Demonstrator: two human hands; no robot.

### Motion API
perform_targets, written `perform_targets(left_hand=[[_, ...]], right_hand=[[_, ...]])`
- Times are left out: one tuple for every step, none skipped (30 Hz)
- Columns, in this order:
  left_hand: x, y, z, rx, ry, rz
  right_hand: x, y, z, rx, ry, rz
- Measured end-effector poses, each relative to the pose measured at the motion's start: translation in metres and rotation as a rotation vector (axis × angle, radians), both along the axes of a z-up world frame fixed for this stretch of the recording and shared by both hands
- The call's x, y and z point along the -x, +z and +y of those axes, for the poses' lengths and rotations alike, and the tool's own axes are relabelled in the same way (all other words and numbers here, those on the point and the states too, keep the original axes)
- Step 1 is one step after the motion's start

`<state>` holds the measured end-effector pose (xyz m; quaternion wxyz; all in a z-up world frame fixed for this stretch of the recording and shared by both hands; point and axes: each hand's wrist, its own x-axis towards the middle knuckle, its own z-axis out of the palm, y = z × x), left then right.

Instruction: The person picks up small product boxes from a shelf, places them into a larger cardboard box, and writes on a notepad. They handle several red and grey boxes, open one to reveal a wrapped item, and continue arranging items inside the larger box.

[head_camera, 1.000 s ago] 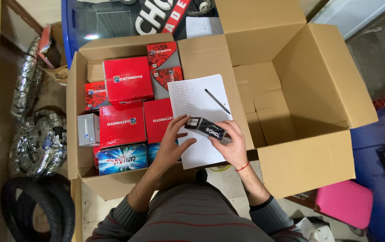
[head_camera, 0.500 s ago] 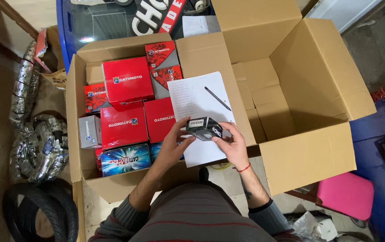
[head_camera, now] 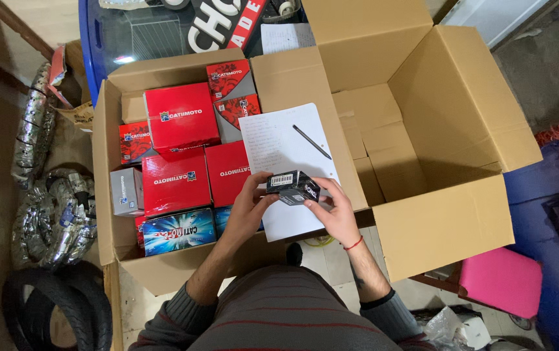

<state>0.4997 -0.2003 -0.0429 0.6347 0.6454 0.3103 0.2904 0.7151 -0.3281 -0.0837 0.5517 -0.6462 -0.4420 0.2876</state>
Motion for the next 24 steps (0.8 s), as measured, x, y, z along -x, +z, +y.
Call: perform_targets(left_hand=[[0.0,0.001,-0.001,-0.001,0.0,0.0],[0.0,0.002,-0.001,-0.002,0.003,0.002],[0.0,0.003,-0.002,-0.003,0.006,0.005],[-0.001,0.006,-0.003,-0.003,0.007,0.004],[-0.001,0.009,-0.004,0.003,0.002,-0.002],[-0.002,0.012,-0.005,0.009,-0.003,-0.007],[-0.002,0.013,-0.005,0.009,-0.001,-0.008],[-0.002,0.014,-0.005,0.01,-0.003,-0.012],[-0.002,0.015,-0.005,0.011,-0.006,-0.017],[-0.002,0.015,-0.005,0.011,-0.005,-0.018],[-0.002,0.014,-0.004,0.0,-0.011,-0.022],[-0.002,0.013,-0.004,-0.01,-0.015,-0.026],[-0.001,0.012,-0.004,-0.01,-0.013,-0.026],[-0.001,0.012,-0.003,-0.005,-0.01,-0.024],[0.0,0.011,-0.003,-0.001,-0.008,-0.023],[0.0,0.011,-0.002,-0.001,-0.007,-0.022],[0.001,0.011,-0.002,-0.001,-0.004,-0.025],[0.001,0.011,-0.001,-0.002,-0.002,-0.028],[0.001,0.011,-0.001,-0.003,-0.002,-0.027],[0.001,0.011,0.0,-0.002,-0.002,-0.029],[0.002,0.011,0.001,-0.002,-0.002,-0.031],[0.001,0.011,0.001,-0.003,-0.003,-0.031],[0.001,0.012,0.002,0.002,0.0,-0.026],[0.0,0.012,0.002,0.007,0.001,-0.021]], right_hand=[[0.0,-0.001,0.0,-0.001,0.0,0.0],[-0.001,-0.001,0.0,-0.029,-0.001,-0.01],[-0.001,-0.002,0.0,-0.056,-0.001,-0.021],[-0.002,0.0,0.001,-0.057,0.0,-0.021],[-0.002,0.001,0.001,-0.086,-0.004,-0.031],[-0.002,0.002,0.001,-0.115,-0.008,-0.039],[-0.001,0.003,0.002,-0.115,-0.006,-0.04],[0.0,0.003,0.003,-0.109,-0.031,-0.085],[0.001,0.004,0.004,-0.103,-0.055,-0.13],[0.002,0.004,0.005,-0.104,-0.054,-0.131],[0.002,0.003,0.005,-0.097,-0.057,-0.127],[0.002,0.002,0.006,-0.089,-0.058,-0.123],[0.002,0.003,0.006,-0.089,-0.055,-0.124],[0.002,0.003,0.007,-0.086,-0.047,-0.101],[0.002,0.004,0.008,-0.082,-0.039,-0.079],[0.002,0.005,0.009,-0.082,-0.038,-0.079],[0.002,0.005,0.011,-0.09,-0.024,-0.055],[0.002,0.006,0.012,-0.099,-0.01,-0.031],[0.002,0.005,0.013,-0.099,-0.01,-0.031],[0.001,0.005,0.013,-0.103,-0.008,-0.034],[0.001,0.004,0.014,-0.107,-0.005,-0.038],[0.0,0.0,0.015,-0.108,-0.006,-0.038],[-0.001,-0.004,0.016,-0.127,-0.002,-0.004],[-0.002,-0.009,0.016,-0.146,0.001,0.03]])
